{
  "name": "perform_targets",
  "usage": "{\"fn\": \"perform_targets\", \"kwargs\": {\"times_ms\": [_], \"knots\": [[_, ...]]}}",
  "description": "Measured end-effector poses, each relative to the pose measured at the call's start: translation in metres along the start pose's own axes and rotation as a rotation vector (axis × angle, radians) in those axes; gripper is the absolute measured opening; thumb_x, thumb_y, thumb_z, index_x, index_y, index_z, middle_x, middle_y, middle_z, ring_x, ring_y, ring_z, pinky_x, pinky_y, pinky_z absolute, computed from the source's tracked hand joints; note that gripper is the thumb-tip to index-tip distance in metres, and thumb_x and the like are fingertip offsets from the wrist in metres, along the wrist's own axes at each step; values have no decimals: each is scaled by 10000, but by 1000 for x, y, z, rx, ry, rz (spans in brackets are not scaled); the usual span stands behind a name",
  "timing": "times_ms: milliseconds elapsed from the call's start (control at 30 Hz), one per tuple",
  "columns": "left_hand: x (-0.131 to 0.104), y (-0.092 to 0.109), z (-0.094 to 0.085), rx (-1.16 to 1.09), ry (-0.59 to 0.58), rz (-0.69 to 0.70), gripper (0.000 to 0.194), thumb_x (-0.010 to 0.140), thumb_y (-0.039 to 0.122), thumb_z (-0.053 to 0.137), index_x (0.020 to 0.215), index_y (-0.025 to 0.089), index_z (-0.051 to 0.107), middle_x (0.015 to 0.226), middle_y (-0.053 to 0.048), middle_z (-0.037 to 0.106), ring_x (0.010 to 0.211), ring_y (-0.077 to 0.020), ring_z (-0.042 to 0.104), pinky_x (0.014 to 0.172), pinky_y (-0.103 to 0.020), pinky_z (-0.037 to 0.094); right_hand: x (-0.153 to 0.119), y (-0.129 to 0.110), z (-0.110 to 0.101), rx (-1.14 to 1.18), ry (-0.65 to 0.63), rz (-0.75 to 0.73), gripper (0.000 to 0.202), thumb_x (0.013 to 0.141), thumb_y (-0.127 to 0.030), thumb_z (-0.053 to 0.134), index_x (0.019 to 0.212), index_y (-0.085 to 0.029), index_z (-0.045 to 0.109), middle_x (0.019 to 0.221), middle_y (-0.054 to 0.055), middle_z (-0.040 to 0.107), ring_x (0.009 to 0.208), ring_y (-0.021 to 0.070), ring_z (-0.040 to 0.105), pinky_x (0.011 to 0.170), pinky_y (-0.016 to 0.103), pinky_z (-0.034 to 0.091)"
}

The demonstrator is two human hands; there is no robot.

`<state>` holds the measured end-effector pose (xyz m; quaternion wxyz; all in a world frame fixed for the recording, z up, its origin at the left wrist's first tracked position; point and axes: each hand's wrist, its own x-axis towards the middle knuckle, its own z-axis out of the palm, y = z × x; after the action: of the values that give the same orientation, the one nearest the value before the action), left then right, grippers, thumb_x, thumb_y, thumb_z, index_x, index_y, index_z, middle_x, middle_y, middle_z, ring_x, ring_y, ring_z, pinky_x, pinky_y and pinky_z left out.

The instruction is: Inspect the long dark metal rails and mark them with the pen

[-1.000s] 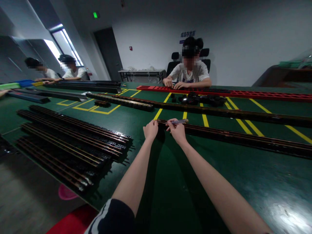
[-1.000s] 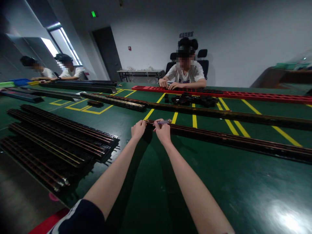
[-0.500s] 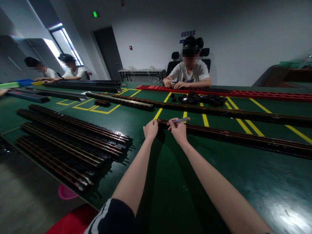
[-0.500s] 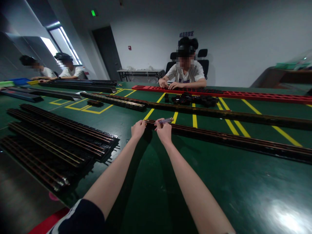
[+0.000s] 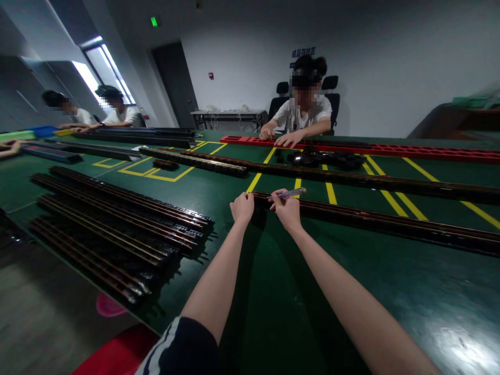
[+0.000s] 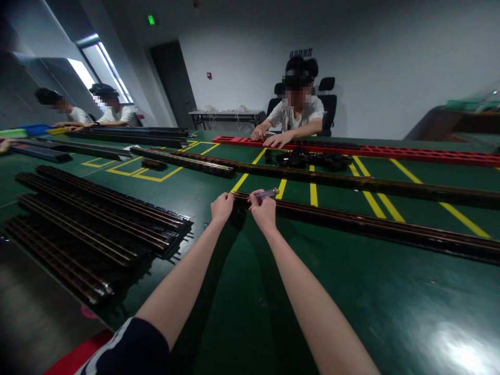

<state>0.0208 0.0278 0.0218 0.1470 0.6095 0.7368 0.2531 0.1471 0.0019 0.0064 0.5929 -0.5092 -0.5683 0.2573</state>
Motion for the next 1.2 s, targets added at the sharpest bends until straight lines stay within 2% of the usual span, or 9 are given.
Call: {"fn": "perform_targets", "kwargs": {"times_ms": [267, 400, 567, 633, 733, 833, 1000, 1200], "knots": [[-5, 0, 0, -26, 36, 26, 387, 958, 284, 309, 935, 188, 682, 1055, -101, 734, 1003, -247, 661, 908, -362, 432, -3, 0, -14, -66, -32, -27, 192, 872, -360, 557, 791, -187, 570, 758, 69, 713, 541, 170, 653, 507, 292, 537], [-8, 1, 2, -2, 121, 61, 377, 958, 250, 310, 973, 182, 680, 1107, -117, 701, 1047, -253, 625, 876, -361, 453, -4, 0, -24, -83, -68, -51, 229, 874, -396, 564, 775, -190, 579, 729, 47, 706, 520, 153, 639, 497, 277, 527], [-11, 4, 2, 11, 239, 50, 363, 959, 240, 301, 1045, 175, 648, 1152, -145, 650, 1103, -298, 569, 896, -425, 458, -6, -3, -31, -41, -116, -15, 217, 864, -395, 592, 780, -195, 599, 768, 41, 709, 558, 144, 648, 491, 257, 526], [-11, 3, 3, -3, 280, 89, 336, 948, 232, 326, 1066, 179, 636, 1164, -149, 633, 1121, -310, 551, 911, -448, 456, -6, -2, -32, -33, -96, 0, 210, 870, -385, 587, 780, -196, 599, 765, 42, 707, 566, 147, 649, 501, 264, 534], [-10, 1, 6, -18, 311, 228, 303, 914, 201, 399, 1119, 204, 621, 1205, -131, 619, 1166, -305, 526, 963, -457, 442, -6, 0, -33, -33, -46, 16, 210, 881, -378, 572, 775, -198, 588, 746, 46, 702, 564, 151, 648, 513, 271, 541], [-10, 0, 11, 20, 279, 390, 338, 894, 164, 426, 1169, 205, 618, 1252, -109, 621, 1231, -270, 505, 1048, -424, 403, -6, 2, -34, -39, -39, 13, 205, 879, -375, 570, 778, -197, 584, 747, 46, 703, 554, 148, 643, 513, 268, 533], [-9, -1, 18, 134, 173, 600, 434, 880, 132, 415, 1283, 164, 573, 1349, -95, 595, 1355, -235, 431, 1190, -421, 254, -5, 2, -35, -62, -84, -14, 171, 860, -345, 577, 774, -198, 588, 718, 24, 696, 532, 139, 628, 511, 259, 515], [-6, -3, 22, 174, 107, 666, 463, 866, 108, 404, 1300, 145, 561, 1382, -103, 574, 1385, -233, 408, 1221, -456, 204, -6, 3, -36, -78, -58, -9, 157, 867, -325, 557, 788, -194, 593, 739, 36, 708, 543, 148, 638, 522, 267, 519]]}}
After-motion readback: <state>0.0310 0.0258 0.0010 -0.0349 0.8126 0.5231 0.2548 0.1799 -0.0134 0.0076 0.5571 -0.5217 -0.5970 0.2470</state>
